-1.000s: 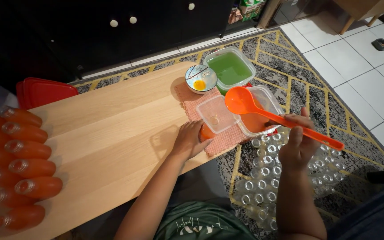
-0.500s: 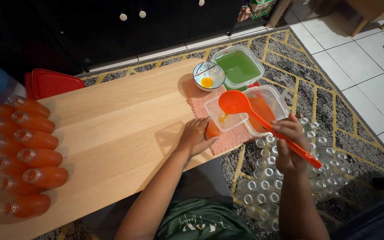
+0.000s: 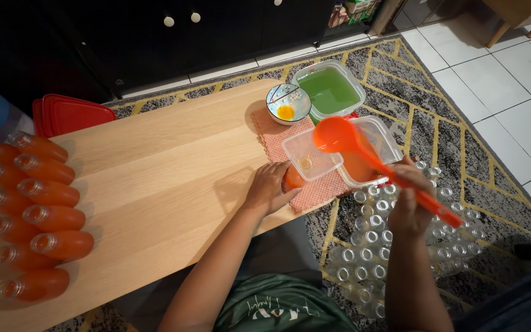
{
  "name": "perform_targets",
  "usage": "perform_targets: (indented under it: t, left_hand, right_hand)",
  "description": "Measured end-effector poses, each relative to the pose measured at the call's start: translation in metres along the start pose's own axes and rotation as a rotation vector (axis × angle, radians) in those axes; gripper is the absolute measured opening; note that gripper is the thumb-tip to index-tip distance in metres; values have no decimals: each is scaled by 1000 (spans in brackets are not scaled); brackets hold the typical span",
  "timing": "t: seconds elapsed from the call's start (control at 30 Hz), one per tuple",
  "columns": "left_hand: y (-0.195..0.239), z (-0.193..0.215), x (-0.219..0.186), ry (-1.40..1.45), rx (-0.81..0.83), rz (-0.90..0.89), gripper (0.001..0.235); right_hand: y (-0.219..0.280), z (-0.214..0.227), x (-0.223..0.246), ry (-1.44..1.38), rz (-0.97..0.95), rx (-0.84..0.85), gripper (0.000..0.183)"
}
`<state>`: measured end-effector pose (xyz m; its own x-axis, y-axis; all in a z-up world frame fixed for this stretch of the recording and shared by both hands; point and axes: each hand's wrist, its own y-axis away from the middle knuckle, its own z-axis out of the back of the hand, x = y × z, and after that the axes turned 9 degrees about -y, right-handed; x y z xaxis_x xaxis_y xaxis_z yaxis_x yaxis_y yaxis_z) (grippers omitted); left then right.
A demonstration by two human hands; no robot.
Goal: The person pours an orange liquid from a plastic container into small plastic bottles using an orange ladle. They hold each bottle steady with one hand while ladling the liquid with the other, repeating the process for multiple bottles arranged on a wooden table.
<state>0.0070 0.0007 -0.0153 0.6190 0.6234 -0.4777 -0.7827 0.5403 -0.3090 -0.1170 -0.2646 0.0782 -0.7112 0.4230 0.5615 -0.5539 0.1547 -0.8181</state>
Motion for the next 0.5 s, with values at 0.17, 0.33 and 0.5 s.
perform_targets:
  t: [0.17,0.33,0.5]
  left_hand:
    - [3,14,-9,6,-72,-40,72]
    - [2,10,-6,18,-98,-50,73]
    - [1,13,-9,-1,-125,-63,69]
  right_hand:
    - [2,17,-33,164,-135,-213,24]
    - [5,8,-51,317,-276,-136,19]
    - [47,26,-109,793,-246,25,24]
